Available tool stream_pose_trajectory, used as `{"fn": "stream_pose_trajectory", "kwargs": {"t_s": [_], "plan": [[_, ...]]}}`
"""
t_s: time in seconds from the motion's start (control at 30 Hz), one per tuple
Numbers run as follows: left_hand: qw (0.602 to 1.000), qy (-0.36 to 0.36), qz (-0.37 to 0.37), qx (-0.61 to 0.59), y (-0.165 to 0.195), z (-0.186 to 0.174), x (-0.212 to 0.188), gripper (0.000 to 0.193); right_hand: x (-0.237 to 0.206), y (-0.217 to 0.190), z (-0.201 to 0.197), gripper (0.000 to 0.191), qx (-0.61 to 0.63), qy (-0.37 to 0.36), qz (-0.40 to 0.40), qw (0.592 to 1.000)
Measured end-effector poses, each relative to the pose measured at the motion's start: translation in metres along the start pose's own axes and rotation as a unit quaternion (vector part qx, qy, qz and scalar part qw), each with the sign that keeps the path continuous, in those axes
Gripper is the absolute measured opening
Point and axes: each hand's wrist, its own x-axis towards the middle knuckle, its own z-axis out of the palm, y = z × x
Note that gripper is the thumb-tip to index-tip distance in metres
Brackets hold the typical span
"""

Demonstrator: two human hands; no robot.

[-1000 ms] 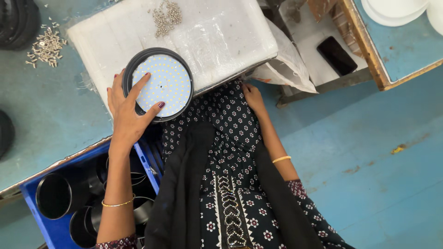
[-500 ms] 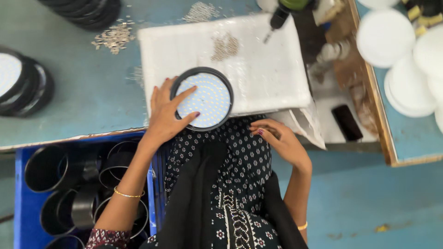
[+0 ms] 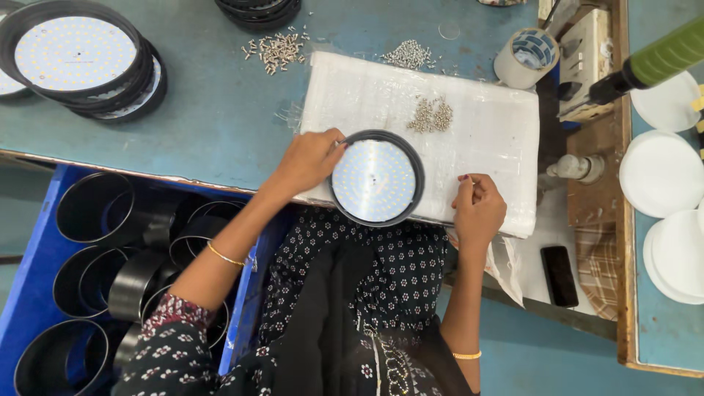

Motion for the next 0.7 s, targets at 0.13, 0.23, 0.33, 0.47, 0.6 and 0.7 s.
{"fn": "stream_pose_trajectory", "kwargs": {"t_s": [0.13, 0.23, 0.33, 0.47, 0.6, 0.7], "plan": [[0.997, 0.058, 0.032, 0.028, -0.037, -0.021, 0.032, 0.017, -0.004, 0.007, 0.008, 0.016, -0.034, 0.056, -0.031, 0.997], [0.989, 0.139, 0.041, 0.036, -0.066, -0.036, 0.063, 0.015, -0.005, 0.01, 0.013, 0.015, -0.086, 0.089, -0.033, 0.992], [0.985, 0.163, 0.021, 0.056, -0.087, -0.044, 0.096, 0.016, -0.005, 0.01, 0.016, 0.015, -0.095, 0.103, -0.032, 0.99], [0.971, 0.205, 0.04, 0.118, -0.095, -0.049, 0.128, 0.017, -0.005, 0.011, 0.017, 0.016, -0.094, 0.112, -0.046, 0.988], [0.977, 0.18, -0.018, 0.109, -0.084, -0.052, 0.128, 0.017, -0.005, 0.014, 0.018, 0.015, -0.1, 0.117, -0.059, 0.986], [0.932, 0.347, -0.018, 0.105, -0.08, -0.056, 0.118, 0.018, -0.004, 0.016, 0.018, 0.015, -0.098, 0.12, -0.064, 0.986]]}}
